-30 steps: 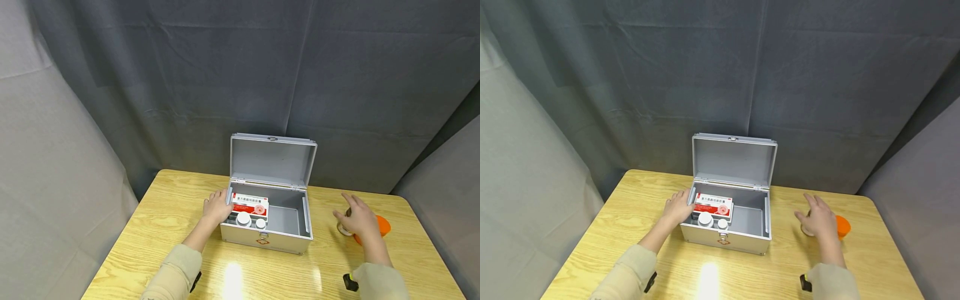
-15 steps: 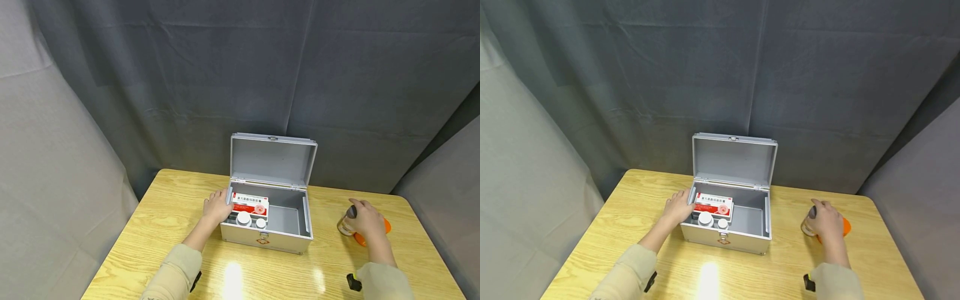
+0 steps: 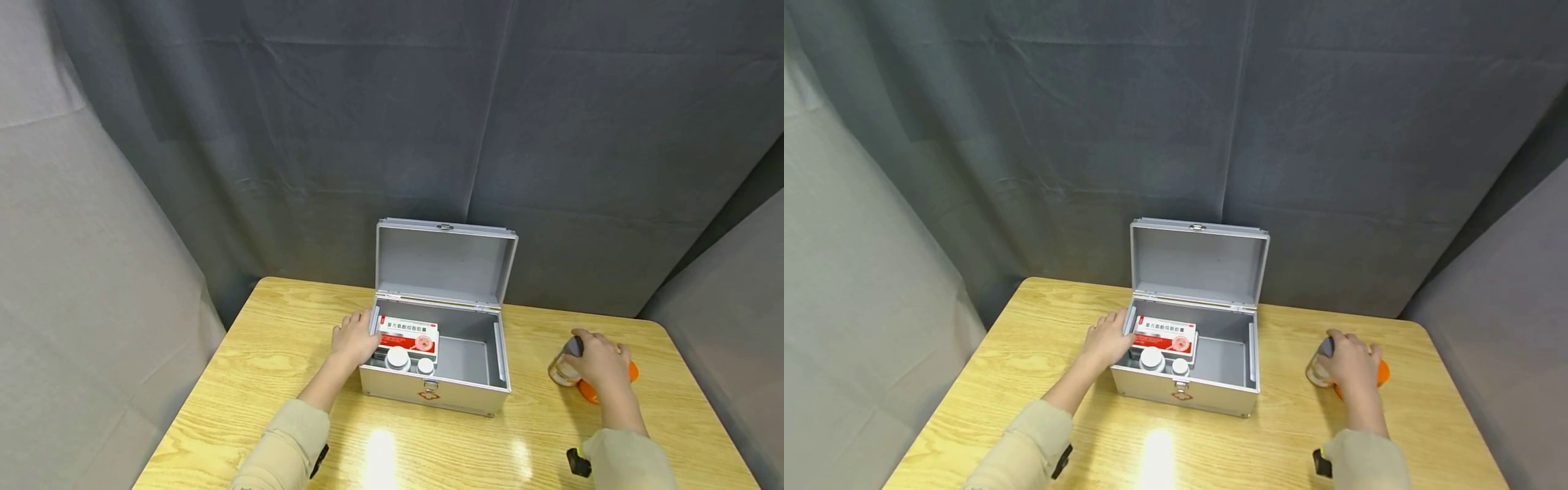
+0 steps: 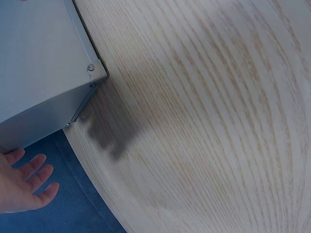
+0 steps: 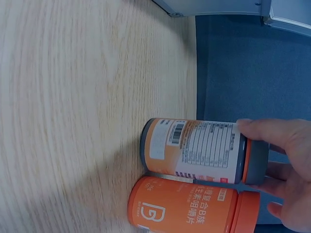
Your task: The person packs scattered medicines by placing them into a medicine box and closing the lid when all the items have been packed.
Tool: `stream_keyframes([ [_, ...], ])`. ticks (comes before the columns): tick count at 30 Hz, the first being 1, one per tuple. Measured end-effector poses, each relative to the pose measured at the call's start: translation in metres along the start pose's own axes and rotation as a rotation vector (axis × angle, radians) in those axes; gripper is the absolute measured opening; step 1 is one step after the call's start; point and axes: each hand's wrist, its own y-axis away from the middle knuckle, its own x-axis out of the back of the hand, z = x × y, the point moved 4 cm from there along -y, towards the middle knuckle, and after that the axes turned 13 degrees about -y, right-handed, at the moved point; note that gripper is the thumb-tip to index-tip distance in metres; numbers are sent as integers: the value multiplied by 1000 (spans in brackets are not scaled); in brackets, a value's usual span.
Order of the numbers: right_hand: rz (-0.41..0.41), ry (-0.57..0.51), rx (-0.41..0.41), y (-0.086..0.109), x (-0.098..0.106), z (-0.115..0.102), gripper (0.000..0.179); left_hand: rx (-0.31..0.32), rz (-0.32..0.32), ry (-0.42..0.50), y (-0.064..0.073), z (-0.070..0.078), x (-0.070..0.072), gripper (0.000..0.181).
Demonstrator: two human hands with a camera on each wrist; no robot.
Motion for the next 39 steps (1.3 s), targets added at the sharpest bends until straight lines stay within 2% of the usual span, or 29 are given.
stream_keyframes([
  [15, 28, 12, 56, 0, -13, -14, 60, -3, 1, 2, 0, -1, -1, 64],
  [25, 29, -67, 57, 0, -17, -19, 59, -4, 8, -8, 0, -1, -1, 63],
  [39, 50, -112, 65, 2, -19, -20, 58, -2, 12, 0, 0, -1, -1, 62],
])
